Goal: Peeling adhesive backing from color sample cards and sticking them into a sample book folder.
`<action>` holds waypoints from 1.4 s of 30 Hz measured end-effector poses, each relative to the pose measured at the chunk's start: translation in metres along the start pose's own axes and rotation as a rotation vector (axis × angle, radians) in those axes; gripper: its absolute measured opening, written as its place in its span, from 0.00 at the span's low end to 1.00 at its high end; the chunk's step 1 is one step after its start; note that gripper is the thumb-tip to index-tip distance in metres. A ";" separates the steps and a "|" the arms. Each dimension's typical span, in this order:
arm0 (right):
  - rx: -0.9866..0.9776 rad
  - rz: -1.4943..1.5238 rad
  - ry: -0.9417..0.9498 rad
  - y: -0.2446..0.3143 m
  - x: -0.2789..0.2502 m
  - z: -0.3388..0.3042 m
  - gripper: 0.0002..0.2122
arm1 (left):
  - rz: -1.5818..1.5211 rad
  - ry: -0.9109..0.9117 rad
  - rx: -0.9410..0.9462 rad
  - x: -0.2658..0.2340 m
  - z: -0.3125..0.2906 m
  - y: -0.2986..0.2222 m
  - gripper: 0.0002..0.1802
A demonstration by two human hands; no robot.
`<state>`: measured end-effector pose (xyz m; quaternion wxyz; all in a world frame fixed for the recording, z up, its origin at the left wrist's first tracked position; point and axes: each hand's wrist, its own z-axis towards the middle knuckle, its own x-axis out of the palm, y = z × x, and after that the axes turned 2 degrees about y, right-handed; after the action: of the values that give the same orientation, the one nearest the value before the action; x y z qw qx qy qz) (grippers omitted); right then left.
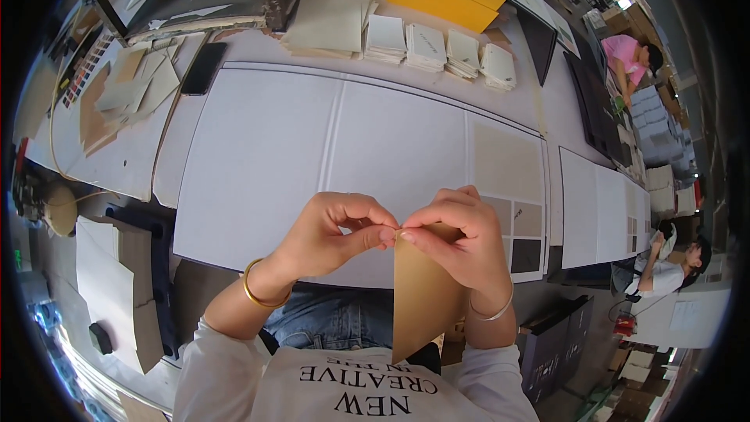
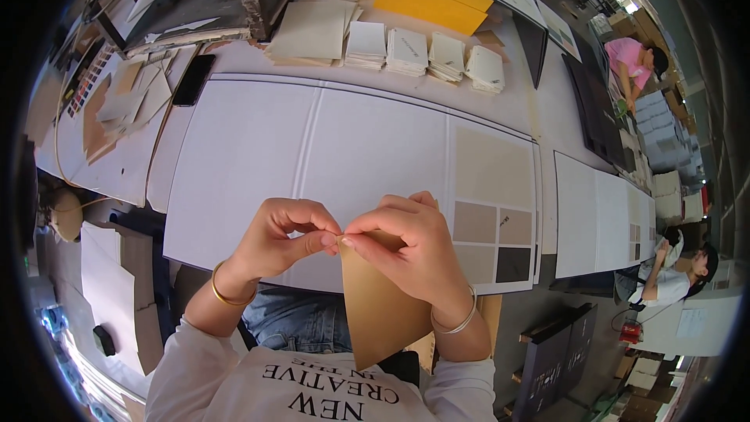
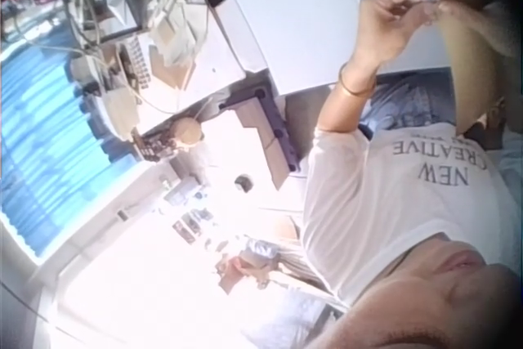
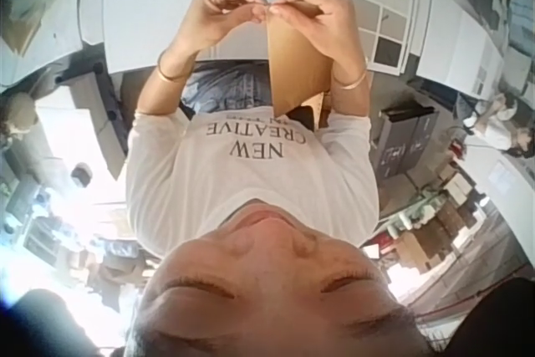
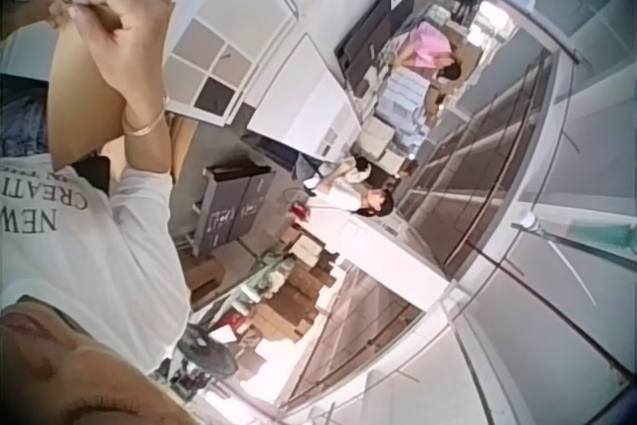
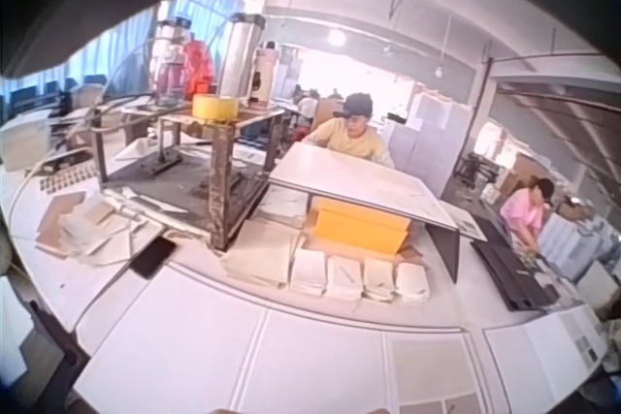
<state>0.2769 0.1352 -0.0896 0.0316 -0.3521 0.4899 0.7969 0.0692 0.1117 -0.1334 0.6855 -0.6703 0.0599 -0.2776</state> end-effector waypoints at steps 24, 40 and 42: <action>0.026 0.041 -0.057 -0.009 0.007 -0.005 0.03 | -0.145 -0.081 -0.078 0.005 0.000 0.016 0.05; 0.054 0.004 -0.055 -0.014 0.006 -0.006 0.04 | -0.149 -0.081 -0.113 0.004 0.005 0.017 0.05; 0.053 -0.009 -0.057 -0.014 0.006 -0.006 0.04 | -0.151 -0.081 -0.130 0.004 0.005 0.017 0.04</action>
<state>0.2812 0.1359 -0.1048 0.0584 -0.3304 0.5083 0.7931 0.0800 0.1135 -0.1475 0.6197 -0.7267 -0.0008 -0.2965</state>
